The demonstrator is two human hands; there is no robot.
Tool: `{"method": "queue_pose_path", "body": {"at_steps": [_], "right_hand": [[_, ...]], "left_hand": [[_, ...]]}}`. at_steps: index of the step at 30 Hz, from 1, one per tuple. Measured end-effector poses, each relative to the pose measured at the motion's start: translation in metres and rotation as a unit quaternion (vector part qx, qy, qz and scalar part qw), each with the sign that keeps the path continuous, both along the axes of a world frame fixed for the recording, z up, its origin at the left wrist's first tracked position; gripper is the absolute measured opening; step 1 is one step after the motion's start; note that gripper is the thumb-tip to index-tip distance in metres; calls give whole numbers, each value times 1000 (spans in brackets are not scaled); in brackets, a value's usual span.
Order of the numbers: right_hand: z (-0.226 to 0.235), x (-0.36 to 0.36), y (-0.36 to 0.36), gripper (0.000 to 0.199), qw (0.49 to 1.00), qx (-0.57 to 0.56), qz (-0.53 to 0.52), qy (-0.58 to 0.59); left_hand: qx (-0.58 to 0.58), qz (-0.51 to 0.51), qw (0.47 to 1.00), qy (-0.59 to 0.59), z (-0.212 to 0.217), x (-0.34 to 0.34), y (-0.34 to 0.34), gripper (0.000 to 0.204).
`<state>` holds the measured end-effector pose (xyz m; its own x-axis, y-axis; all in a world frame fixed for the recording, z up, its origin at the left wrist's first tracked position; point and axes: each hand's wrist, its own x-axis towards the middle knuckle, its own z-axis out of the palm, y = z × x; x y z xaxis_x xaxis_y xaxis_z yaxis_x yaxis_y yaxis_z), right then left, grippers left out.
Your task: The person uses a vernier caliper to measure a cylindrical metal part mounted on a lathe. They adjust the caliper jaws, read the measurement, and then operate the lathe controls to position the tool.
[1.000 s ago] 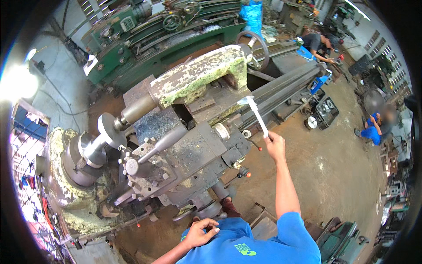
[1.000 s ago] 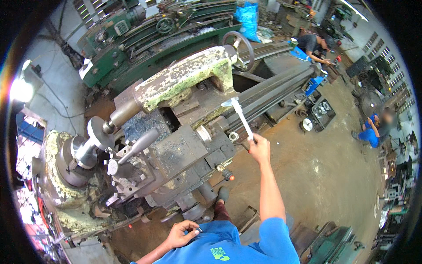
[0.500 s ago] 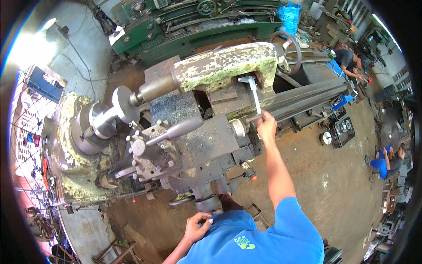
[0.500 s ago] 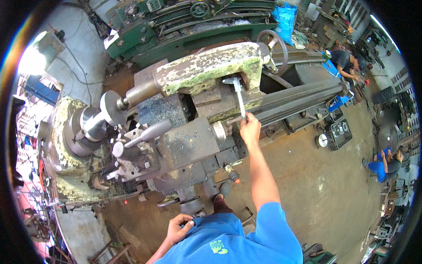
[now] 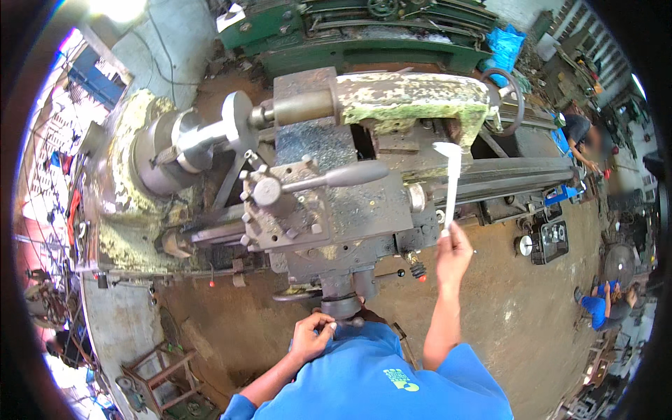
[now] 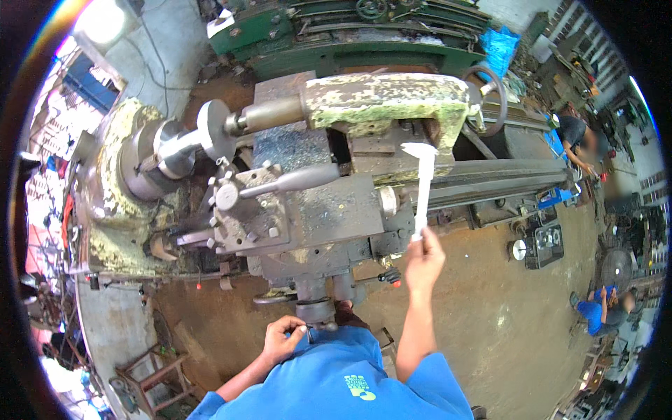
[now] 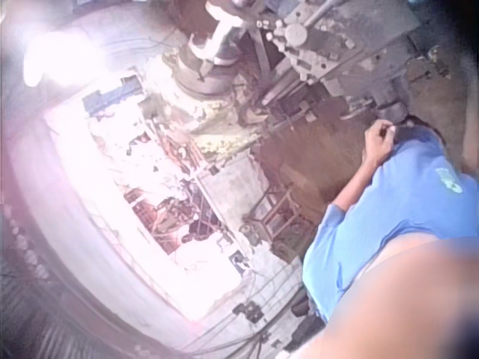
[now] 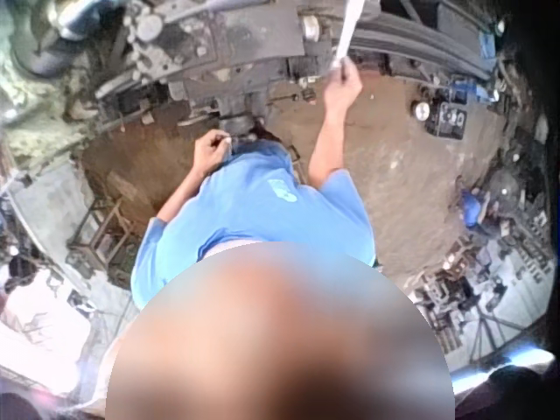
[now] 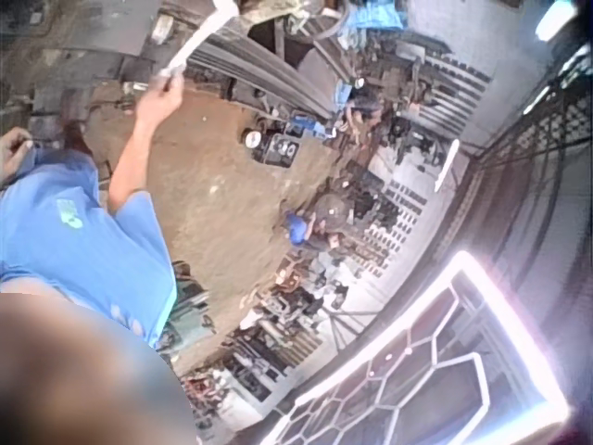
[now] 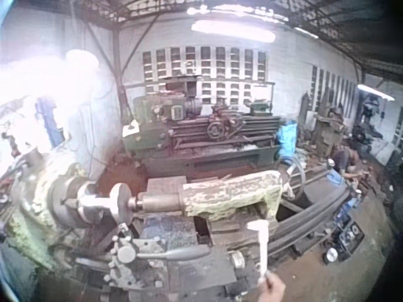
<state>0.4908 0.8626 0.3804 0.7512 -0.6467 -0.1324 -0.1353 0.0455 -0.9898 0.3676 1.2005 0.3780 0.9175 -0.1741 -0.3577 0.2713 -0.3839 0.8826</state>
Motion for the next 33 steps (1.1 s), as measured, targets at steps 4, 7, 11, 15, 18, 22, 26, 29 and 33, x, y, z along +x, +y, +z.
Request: {"method": "queue_pose_path", "body": {"at_steps": [4, 7, 11, 15, 18, 22, 26, 29, 33], "right_hand": [[11, -3, 62, 35, 989, -44, 137, 27], [11, 13, 83, 27, 983, -99, 152, 24], [11, 20, 78, 23, 980, -39, 160, 112], [14, -14, 62, 19, 985, -115, 113, 65], [10, -75, 66, 10, 962, -269, -48, -22], [-19, -173, 110, 11, 955, -177, 18, 239], [-76, -217, 166, 36, 879, 210, 288, 316], [-122, -211, 200, 39, 845, 275, 361, 283], [-176, -188, 220, 22, 797, 301, 319, 416]], "left_hand": [[5, 6, 1000, 2, -21, -9, 18, 12], [19, -8, 999, 46, -50, -23, 46, 18], [95, -77, 986, 117, -120, -33, 93, 31], [73, -145, 963, 215, -203, -24, 104, 59], [-98, -104, 935, 323, -240, -15, 80, 92], [-235, -79, 868, 431, -258, -11, 38, 80], [-296, -43, 829, 472, -279, -9, 19, 36], [-222, -71, 811, 536, -302, -9, 20, 29], [-28, -52, 816, 575, -325, -11, 39, 42]]}}
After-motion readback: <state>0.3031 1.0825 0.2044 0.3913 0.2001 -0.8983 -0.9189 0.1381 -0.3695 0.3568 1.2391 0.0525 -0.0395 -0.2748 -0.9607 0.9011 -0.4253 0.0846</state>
